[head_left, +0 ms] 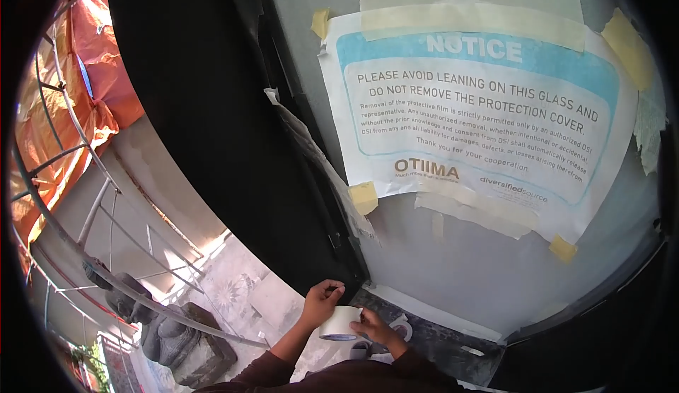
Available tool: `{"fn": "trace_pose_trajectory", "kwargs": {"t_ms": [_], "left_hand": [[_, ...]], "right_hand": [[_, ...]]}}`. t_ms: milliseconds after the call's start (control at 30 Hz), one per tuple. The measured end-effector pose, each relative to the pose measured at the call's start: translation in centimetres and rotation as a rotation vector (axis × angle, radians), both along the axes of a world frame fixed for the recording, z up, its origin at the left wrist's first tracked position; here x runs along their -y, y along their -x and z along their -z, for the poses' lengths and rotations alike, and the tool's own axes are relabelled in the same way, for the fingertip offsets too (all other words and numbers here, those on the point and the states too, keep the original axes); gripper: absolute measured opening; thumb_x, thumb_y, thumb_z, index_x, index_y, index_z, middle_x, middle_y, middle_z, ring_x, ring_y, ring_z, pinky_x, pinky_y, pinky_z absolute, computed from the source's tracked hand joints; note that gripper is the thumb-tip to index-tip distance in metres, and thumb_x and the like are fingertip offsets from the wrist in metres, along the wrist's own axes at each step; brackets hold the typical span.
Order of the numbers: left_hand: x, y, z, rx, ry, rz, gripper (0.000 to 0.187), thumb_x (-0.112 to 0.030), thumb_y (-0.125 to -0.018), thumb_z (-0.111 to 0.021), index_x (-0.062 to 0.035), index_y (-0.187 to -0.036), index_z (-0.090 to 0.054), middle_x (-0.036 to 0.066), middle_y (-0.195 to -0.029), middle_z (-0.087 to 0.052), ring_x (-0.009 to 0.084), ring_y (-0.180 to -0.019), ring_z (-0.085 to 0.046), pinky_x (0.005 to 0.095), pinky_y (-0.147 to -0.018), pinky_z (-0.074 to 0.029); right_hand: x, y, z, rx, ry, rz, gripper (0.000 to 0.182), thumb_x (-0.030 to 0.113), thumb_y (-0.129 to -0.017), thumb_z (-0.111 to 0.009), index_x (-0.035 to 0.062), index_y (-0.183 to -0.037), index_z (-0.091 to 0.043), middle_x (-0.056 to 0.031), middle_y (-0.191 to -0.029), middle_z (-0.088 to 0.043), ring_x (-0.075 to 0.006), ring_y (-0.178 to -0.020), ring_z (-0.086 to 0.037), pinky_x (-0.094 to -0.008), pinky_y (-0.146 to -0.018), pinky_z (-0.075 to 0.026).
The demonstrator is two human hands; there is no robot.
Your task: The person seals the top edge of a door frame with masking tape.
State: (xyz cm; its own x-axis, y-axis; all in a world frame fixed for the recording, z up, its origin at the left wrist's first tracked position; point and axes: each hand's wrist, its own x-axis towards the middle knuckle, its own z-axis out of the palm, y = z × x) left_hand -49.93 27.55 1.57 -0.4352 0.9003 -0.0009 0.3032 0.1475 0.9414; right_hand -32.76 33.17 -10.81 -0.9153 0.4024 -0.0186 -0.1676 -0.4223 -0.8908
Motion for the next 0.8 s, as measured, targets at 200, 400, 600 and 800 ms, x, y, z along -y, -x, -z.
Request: {"fn": "trace_pose_trajectory", "kwargs": {"t_ms": [200, 400, 600, 800], "left_hand": [[-5.2, -4.6, -4.9, -0.353, -0.345, -0.036, 0.025, -0.013, -0.096, -0.07, 0.0006, -0.116, -0.064, 0.004, -0.091, -0.066, 0.0091, -0.073, -0.063, 0.0247, -0.065, -0.051], [-11.2, 0.0, -18.3, -1.156, -0.915, -0.338, 0.048, -0.012, -0.091, -0.069, -0.0049, -0.137, -0.057, 0.02, -0.147, -0.047, 0.0337, -0.131, -0.049, 0.0415, -0.103, -0.045], [-16.0, 3.7, -21.9, -1.65, -0.741, -0.124, 0.033, -0.024, -0.082, -0.075, -0.0104, -0.111, -0.068, 0.012, -0.135, -0.056, 0.0319, -0.138, -0.045, 0.0587, -0.116, -0.026], [-17.2, 7.2, -25.8, -1.814, -0.278, 0.102, 0.011, -0.02, -0.08, -0.071, -0.009, -0.077, -0.072, 0.008, -0.087, -0.07, 0.0255, -0.095, -0.067, 0.0563, -0.107, -0.036]], "right_hand": [[-1.0, -7.1, 0.5, -0.048, 0.006, 0.347, 0.04, 0.026, -0.088, -0.078, -0.0025, -0.114, -0.066, -0.0065, -0.096, -0.072, -0.0134, -0.085, -0.069, -0.0286, -0.075, -0.054], [-1.5, -14.7, 6.5, 0.348, -0.095, 0.518, 0.038, 0.035, -0.089, -0.076, -0.0025, -0.092, -0.073, -0.0076, -0.08, -0.072, -0.0136, -0.071, -0.067, -0.0308, -0.064, -0.051], [1.5, -21.7, 9.7, 0.892, -0.371, 0.583, 0.055, 0.051, -0.085, -0.078, -0.0035, -0.077, -0.071, -0.008, -0.068, -0.067, -0.0154, -0.065, -0.062, -0.0376, -0.062, -0.049], [4.5, -26.9, 12.7, 0.851, -0.162, 0.669, 0.055, 0.051, -0.085, -0.078, -0.0042, -0.084, -0.074, -0.0097, -0.07, -0.068, -0.0153, -0.069, -0.064, -0.0353, -0.066, -0.051]]}}
